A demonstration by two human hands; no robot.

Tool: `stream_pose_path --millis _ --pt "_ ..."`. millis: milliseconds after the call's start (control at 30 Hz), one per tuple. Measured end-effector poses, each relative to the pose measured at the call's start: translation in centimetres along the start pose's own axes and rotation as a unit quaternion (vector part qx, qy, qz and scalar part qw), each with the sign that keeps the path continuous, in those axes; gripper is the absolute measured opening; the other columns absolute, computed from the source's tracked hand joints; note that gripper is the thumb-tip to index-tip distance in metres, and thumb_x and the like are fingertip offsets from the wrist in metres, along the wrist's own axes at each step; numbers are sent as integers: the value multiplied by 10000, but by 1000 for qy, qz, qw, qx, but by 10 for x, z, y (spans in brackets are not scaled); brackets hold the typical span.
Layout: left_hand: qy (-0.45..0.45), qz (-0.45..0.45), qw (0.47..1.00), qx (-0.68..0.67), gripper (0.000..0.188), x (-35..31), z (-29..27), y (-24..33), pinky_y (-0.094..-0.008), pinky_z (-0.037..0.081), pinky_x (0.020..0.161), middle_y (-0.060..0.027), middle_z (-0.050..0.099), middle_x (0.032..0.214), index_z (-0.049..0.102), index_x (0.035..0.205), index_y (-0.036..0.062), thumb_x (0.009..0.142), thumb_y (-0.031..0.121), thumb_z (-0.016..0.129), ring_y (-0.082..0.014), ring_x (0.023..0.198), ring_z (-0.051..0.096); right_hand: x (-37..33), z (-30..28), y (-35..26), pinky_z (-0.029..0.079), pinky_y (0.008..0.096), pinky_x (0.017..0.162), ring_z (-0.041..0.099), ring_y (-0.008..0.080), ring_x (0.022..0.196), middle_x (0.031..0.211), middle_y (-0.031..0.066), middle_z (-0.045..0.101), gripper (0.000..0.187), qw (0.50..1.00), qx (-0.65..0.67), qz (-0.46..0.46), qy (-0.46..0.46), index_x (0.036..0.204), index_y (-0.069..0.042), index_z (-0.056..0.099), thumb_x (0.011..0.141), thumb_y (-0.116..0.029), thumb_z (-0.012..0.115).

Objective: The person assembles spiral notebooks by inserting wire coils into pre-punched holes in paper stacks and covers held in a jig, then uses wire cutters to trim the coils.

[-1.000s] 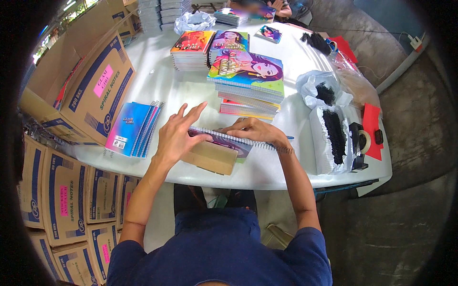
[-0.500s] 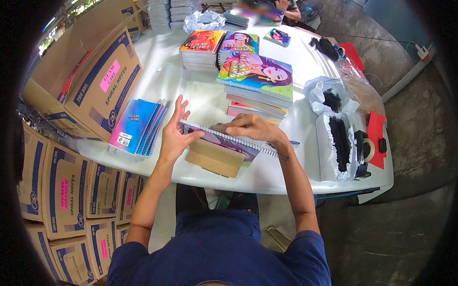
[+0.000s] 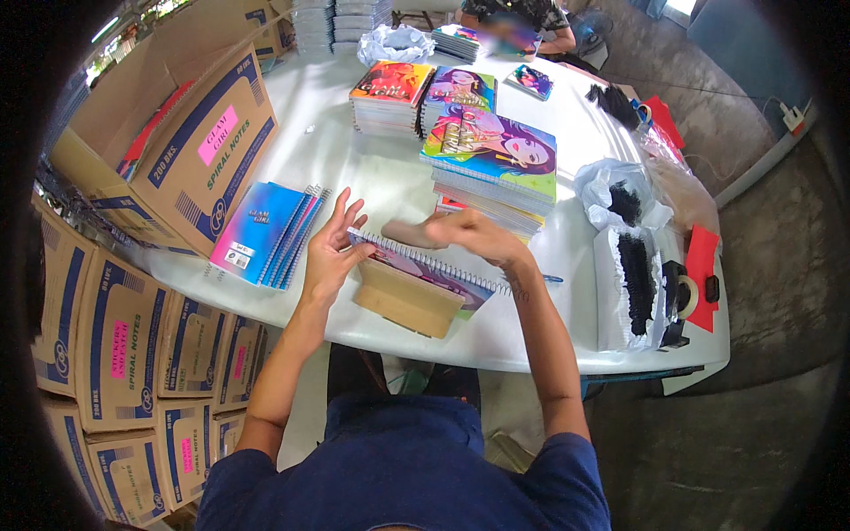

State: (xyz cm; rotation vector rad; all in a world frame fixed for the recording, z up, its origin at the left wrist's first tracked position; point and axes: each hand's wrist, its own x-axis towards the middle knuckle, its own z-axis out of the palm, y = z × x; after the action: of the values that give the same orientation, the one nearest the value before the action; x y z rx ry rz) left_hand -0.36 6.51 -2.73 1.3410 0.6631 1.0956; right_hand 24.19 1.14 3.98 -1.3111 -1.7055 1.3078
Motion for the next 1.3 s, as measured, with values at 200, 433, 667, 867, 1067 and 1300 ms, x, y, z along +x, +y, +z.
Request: stream_pose_path --millis 200,433,667,867,1067,1300 --pt "16 14 1000 20 1012 0 -1 2 -329 499 953 -188 365 1508 244 1532 157 705 -63 784 -312 1303 474 10 1 -7 442 321 872 582 185 989 1075 90 666 531 986 -166 12 10 1027 53 698 893 -458 647" --pt "-18 20 999 39 914 0 -12 -5 -355 464 980 -186 392 1494 284 1509 80 764 166 807 -297 1296 489 15 11 -5 454 312 789 589 201 867 953 120 672 470 987 -160 -17 19 1080 -7 711 899 -435 639" --pt "-204 -20 979 -11 537 23 -11 26 -285 421 991 -105 636 1255 591 1284 -13 948 406 605 -165 1149 588 5 19 64 477 376 840 615 313 949 1028 199 659 340 934 -314 -141 98 1076 -33 720 809 -242 690" --pt "15 186 982 25 629 26 -21 136 -383 441 1010 -175 555 1356 569 1291 -42 941 480 552 -266 1264 529 -69 20 110 296 524 1084 421 427 1253 1347 240 470 576 866 -444 -9 228 1347 -135 540 811 -263 710" --pt "-255 242 861 367 613 -51 10 78 -498 326 1101 -143 506 1421 545 1365 86 774 -47 637 -304 1363 425 -134 9 152 312 542 1054 469 361 1196 1275 191 507 514 757 -556 60 338 1356 -138 519 879 -273 657" --pt "-90 268 812 511 645 -63 52 10 -551 300 1092 -176 447 1452 466 1388 1 809 143 712 -451 1360 354 -127 58 87 522 370 630 625 275 783 920 119 603 292 823 -394 -7 410 1126 -52 653 852 -146 696"
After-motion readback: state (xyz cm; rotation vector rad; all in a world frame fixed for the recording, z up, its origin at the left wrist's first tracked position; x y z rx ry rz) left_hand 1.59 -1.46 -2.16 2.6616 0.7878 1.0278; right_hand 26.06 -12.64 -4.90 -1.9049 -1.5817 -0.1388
